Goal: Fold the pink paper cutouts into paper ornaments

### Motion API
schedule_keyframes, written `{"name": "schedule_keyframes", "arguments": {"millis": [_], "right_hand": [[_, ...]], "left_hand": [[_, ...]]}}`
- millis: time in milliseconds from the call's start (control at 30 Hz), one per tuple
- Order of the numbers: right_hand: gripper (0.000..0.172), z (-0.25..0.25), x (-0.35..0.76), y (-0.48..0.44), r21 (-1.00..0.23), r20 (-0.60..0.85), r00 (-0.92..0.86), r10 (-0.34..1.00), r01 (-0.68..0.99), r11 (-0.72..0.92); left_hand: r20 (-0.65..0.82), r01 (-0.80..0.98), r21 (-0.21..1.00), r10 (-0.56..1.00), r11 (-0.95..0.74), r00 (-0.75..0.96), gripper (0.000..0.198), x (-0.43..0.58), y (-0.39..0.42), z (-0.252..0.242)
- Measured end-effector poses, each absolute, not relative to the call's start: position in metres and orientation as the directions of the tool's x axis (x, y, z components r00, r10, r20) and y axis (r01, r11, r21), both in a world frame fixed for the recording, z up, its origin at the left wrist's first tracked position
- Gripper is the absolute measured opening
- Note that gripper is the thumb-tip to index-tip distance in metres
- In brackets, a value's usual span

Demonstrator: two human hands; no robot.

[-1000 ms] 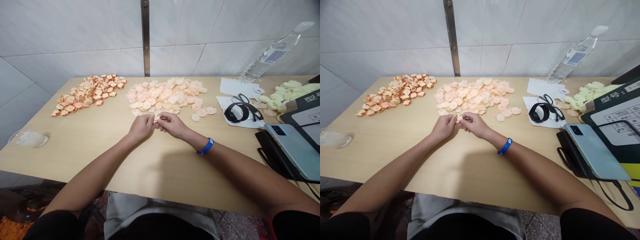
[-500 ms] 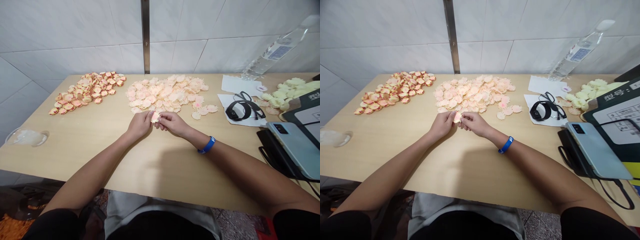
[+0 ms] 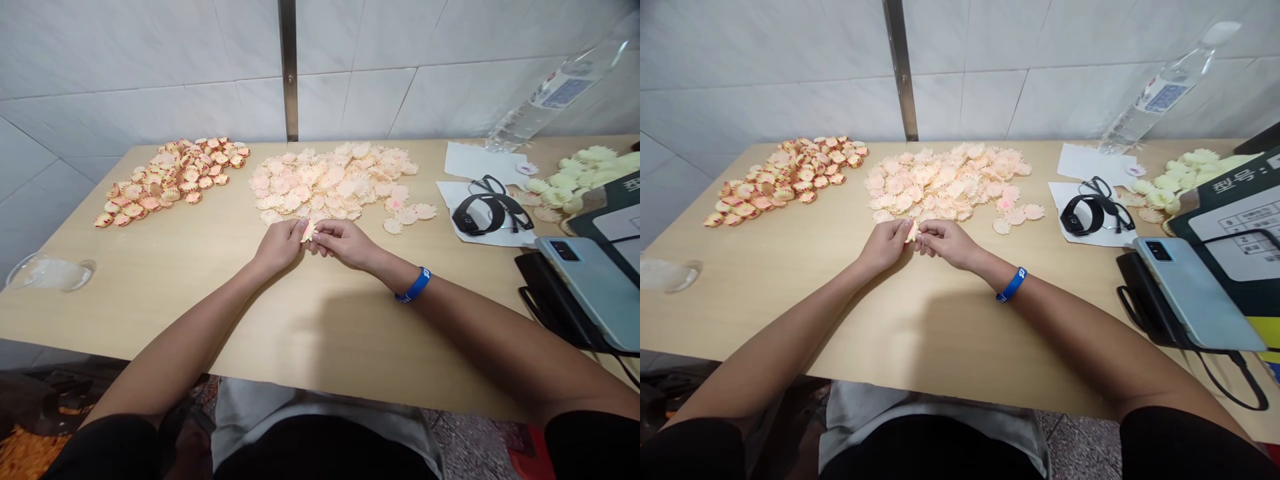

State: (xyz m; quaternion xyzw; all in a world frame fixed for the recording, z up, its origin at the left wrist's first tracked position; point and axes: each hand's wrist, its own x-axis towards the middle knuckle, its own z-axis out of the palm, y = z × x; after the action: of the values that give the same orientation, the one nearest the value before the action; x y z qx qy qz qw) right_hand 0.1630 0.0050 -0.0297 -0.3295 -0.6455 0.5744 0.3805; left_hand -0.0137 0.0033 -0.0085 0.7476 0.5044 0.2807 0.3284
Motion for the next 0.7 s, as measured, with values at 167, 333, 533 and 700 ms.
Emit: {"name": "schedule_keyframes", "arguments": {"millis": [167,333,533,700], "right_hand": [[0.028,-0.0277,0.1642,0.0049,-0.991,0.122,-0.512,0.85,-0.019,0.131],[0.029,-0.0255,0.1631,0.0028,-0.994,0.109,-0.493,0.863,-0.034,0.107],[0.031,-0.026,0.1624,0.0025,-0.994,0.108,-0.471,0.875,-0.056,0.093],[0.032,-0.0285,0.1625,0.003,-0.993,0.118,-0.427,0.896,-0.025,0.119]], "left_hand": [[0.071,0.617,0.73,0.931,-0.293,0.358,0.048,-0.0114,-0.0002,-0.0035],[0.207,0.633,0.709,0.95,-0.311,0.236,0.018,-0.0126,0.002,-0.0059],[0.181,0.428,0.86,0.951,-0.277,0.251,0.006,-0.0165,0.0059,-0.0062],[0.111,0.27,0.942,0.944,-0.2,0.311,0.031,-0.0182,0.0033,0.0006]]}}
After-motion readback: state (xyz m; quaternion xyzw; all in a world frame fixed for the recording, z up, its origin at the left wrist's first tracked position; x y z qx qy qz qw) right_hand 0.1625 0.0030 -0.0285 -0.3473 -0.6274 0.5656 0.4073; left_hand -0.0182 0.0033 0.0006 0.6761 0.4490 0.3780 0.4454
